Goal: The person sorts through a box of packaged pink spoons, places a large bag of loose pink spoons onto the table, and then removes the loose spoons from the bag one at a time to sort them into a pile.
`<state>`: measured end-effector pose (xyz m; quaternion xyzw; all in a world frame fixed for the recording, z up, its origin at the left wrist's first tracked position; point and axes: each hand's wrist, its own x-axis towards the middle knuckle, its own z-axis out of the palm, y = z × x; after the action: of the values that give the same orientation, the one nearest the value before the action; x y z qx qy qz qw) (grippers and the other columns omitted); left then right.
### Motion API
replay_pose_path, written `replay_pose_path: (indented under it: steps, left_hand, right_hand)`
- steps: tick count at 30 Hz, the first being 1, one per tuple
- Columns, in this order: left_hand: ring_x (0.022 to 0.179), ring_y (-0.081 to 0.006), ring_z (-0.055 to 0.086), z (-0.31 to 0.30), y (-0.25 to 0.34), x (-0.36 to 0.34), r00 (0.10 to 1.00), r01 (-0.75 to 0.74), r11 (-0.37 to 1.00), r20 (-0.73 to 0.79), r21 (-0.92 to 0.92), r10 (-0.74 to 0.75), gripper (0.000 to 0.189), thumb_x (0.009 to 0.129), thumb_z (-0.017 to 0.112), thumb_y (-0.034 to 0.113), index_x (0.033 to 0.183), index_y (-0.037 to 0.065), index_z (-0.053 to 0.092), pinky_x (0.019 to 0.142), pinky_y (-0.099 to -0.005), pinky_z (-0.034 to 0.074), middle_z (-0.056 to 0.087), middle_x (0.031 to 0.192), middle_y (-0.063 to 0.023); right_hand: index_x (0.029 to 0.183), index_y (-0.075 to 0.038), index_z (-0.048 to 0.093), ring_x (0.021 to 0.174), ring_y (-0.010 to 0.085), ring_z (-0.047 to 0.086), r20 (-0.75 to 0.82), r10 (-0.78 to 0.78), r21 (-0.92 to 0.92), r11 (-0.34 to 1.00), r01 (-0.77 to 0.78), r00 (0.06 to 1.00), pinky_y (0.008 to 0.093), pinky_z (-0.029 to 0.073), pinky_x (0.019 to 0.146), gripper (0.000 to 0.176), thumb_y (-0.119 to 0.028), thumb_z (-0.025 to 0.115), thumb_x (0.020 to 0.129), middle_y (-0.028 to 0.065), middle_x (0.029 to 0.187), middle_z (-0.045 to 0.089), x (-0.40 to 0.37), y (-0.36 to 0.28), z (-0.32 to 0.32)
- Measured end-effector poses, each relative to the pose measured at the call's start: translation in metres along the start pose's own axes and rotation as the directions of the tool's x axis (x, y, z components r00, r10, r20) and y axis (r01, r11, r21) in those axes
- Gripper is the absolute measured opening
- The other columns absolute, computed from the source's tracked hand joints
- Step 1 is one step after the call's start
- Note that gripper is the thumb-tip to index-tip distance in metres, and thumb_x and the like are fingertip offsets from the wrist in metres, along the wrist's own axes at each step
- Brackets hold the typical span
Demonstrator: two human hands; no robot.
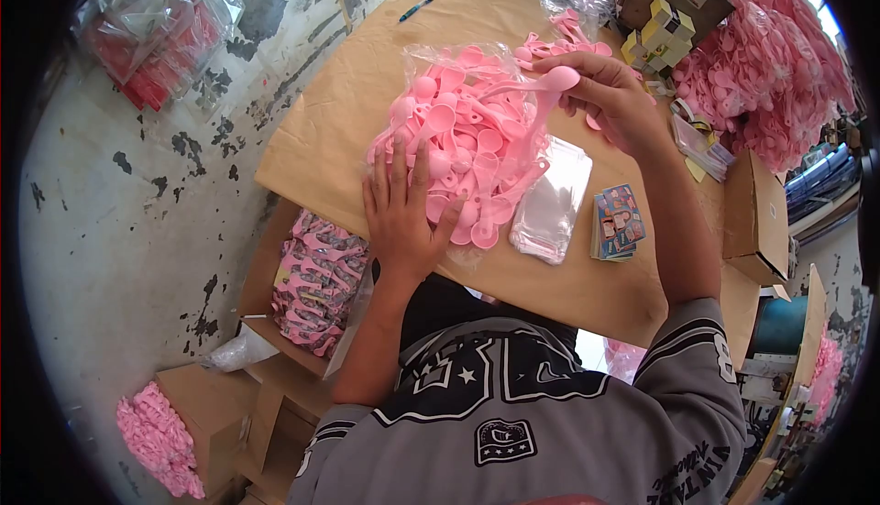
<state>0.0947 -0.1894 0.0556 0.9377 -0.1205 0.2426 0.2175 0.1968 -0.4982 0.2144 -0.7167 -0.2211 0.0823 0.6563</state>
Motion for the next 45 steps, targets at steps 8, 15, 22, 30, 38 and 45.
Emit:
replay_pose_path:
  steps: [8, 15, 22, 30, 38, 45]
  left_hand:
    - [0.168, -0.0428, 0.028, 0.000, 0.000, 0.000, 1.000, 0.001, 1.000, -0.009, -0.002, -0.001, 0.089, 0.106, 0.055, 0.068, 0.177, 0.016, 0.036, 0.132, -0.0653, 0.021, 0.031, 0.183, -0.0153]
    - [0.168, -0.0437, 0.027, -0.002, 0.001, 0.001, 1.000, -0.005, 1.000, -0.008, -0.028, 0.005, 0.089, 0.107, 0.055, 0.066, 0.177, 0.015, 0.036, 0.132, -0.0653, 0.021, 0.031, 0.183, -0.0156]
    - [0.167, -0.0427, 0.029, -0.001, 0.000, 0.000, 1.000, -0.009, 1.000, -0.010, -0.003, 0.009, 0.089, 0.107, 0.053, 0.068, 0.177, 0.017, 0.035, 0.132, -0.0648, 0.022, 0.030, 0.184, -0.0144]
    - [0.167, -0.0438, 0.029, -0.001, 0.001, 0.000, 1.000, 0.005, 1.000, -0.014, -0.015, -0.005, 0.088, 0.107, 0.056, 0.066, 0.176, 0.015, 0.037, 0.132, -0.0652, 0.022, 0.032, 0.183, -0.0152]
    - [0.167, -0.0444, 0.028, -0.002, 0.001, 0.001, 1.000, -0.007, 1.000, -0.021, -0.019, 0.007, 0.087, 0.107, 0.057, 0.064, 0.176, 0.013, 0.039, 0.132, -0.0643, 0.022, 0.032, 0.183, -0.0158]
    - [0.168, -0.0444, 0.028, -0.002, 0.001, 0.000, 1.000, -0.009, 1.000, -0.020, -0.021, 0.008, 0.087, 0.107, 0.057, 0.064, 0.176, 0.013, 0.038, 0.132, -0.0644, 0.023, 0.033, 0.183, -0.0159]
  right_hand:
    - [0.130, -0.008, 0.080, 0.098, 0.0150, 0.072, -0.236, -0.551, -0.968, 0.202, -0.146, 0.801, 0.0297, 0.058, 0.082, 0.026, -0.012, 0.071, 0.105, 0.0055, 0.118, 0.080, 0.002, 0.006, -0.065]
    - [0.135, -0.011, 0.076, 0.111, 0.0328, 0.074, -0.044, -0.066, -0.683, 0.730, 0.018, 0.997, 0.0483, 0.058, 0.098, 0.034, -0.022, 0.075, 0.103, 0.0120, 0.120, 0.079, 0.003, 0.040, 0.017]
    - [0.121, -0.004, 0.073, 0.108, 0.0336, 0.073, 0.008, -0.072, -0.886, 0.462, 0.040, 0.997, 0.0456, 0.058, 0.093, 0.033, -0.024, 0.079, 0.096, 0.0154, 0.117, 0.077, 0.029, 0.079, 0.053]
    - [0.105, 0.003, 0.075, 0.086, 0.0255, 0.069, -0.036, 0.056, -0.744, 0.665, -0.064, 0.998, 0.0411, 0.054, 0.079, 0.026, -0.022, 0.078, 0.096, 0.0137, 0.093, 0.072, 0.043, 0.059, 0.026]
    - [0.106, 0.004, 0.071, 0.090, 0.0257, 0.069, 0.079, -0.097, -0.818, 0.563, 0.120, 0.992, 0.0416, 0.054, 0.082, 0.033, -0.026, 0.079, 0.098, 0.0181, 0.097, 0.070, 0.028, 0.094, 0.044]
    - [0.115, -0.001, 0.074, 0.078, 0.0104, 0.057, -0.165, 0.015, -0.472, 0.877, -0.092, 0.986, 0.0296, 0.047, 0.071, 0.034, -0.034, 0.076, 0.107, 0.0001, 0.090, 0.067, 0.038, 0.055, 0.025]
